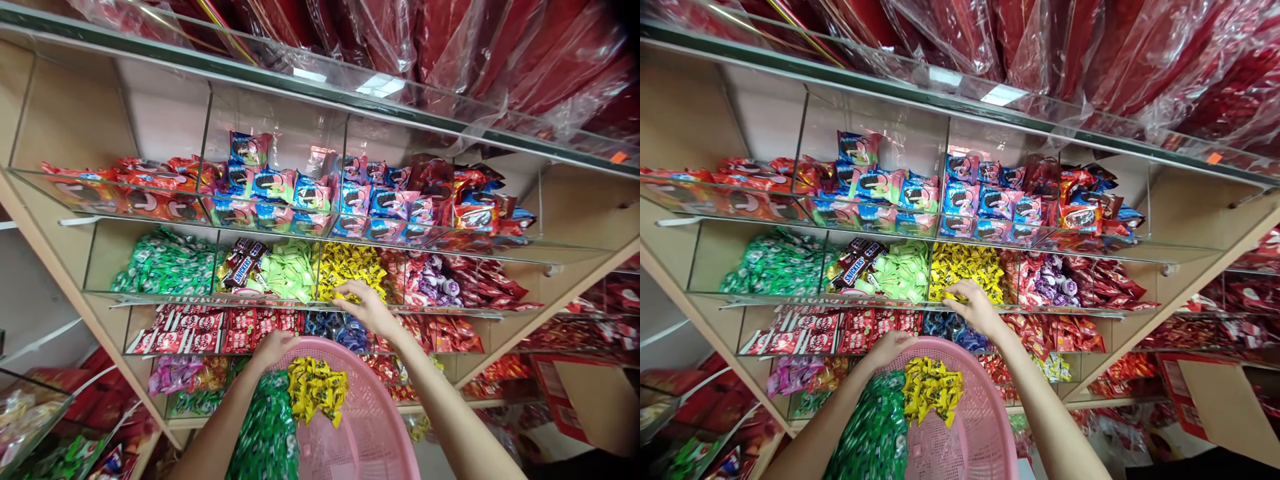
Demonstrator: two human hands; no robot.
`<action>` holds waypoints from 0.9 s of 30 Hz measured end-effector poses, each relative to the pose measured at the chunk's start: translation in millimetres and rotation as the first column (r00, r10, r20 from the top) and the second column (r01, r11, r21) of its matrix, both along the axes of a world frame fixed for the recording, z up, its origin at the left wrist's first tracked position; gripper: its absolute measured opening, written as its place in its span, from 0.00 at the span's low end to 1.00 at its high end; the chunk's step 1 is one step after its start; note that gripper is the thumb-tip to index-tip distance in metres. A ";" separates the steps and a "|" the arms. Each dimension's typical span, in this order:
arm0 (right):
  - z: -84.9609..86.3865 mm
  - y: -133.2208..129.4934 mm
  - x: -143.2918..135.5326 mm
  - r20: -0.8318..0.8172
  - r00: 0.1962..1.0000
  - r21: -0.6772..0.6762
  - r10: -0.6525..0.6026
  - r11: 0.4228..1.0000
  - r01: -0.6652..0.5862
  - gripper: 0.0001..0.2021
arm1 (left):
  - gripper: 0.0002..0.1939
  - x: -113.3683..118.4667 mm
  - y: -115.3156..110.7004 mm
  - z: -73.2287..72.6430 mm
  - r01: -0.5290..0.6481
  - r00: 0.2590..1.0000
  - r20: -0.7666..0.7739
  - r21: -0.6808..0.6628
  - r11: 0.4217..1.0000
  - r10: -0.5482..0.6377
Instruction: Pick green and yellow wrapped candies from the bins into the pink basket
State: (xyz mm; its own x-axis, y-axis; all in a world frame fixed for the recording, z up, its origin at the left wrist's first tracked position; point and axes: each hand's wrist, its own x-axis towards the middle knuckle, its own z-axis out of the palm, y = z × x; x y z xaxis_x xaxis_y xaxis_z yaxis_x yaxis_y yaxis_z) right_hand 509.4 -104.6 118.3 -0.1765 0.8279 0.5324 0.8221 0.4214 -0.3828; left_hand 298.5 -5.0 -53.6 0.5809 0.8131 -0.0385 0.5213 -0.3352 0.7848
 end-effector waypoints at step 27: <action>-120.6 -24.0 -49.6 0.459 0.868 -0.158 -0.189 0.944 0.289 0.01 | 0.26 0.6 -0.4 2.2 -0.021 0.998 -0.059 0.044 0.999 0.024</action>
State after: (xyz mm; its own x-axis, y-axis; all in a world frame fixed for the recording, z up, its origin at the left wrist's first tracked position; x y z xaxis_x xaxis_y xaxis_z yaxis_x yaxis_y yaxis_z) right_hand 459.8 -128.7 -2.3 -0.1289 0.9586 0.2539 0.9899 0.1394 -0.0238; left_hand 299.1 -5.3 -51.4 0.5604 0.8274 -0.0369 0.5741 -0.3559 0.7374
